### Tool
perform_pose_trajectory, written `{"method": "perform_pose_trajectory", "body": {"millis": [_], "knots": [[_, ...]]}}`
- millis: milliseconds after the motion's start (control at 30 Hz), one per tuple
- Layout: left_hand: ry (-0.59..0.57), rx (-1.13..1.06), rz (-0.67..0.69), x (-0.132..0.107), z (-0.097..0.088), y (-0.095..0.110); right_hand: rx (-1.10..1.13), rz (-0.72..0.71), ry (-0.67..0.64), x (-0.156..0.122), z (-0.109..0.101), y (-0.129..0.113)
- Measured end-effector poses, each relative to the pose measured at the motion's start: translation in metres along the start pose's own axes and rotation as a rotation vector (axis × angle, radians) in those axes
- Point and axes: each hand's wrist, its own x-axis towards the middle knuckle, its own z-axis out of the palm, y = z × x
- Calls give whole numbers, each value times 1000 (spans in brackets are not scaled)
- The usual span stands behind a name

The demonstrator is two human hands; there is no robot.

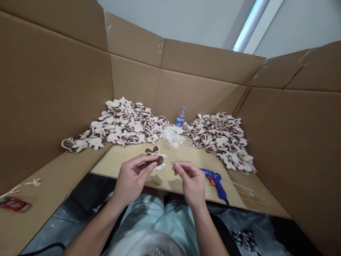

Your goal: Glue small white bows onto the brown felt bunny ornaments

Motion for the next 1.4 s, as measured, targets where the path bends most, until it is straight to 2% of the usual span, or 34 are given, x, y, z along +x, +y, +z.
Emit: {"method": "perform_pose_trajectory", "body": {"millis": [133,267,800,1200,1300,1400], "knots": [[24,135,154,-6,2,4,-15,-193,44,-12,8,-21],[66,208,206,-7,2,5,-42,-234,66,-17,18,-27],[77,123,199,-11,6,5,-12,-197,112,-23,26,-24],[42,42,141,-12,6,6,37,-145,114,-23,28,-31],[22,4,137,-12,5,7,96,-125,99,-22,27,-32],[1,-29,109,-12,5,8,229,-29,70,-20,26,-31]]}}
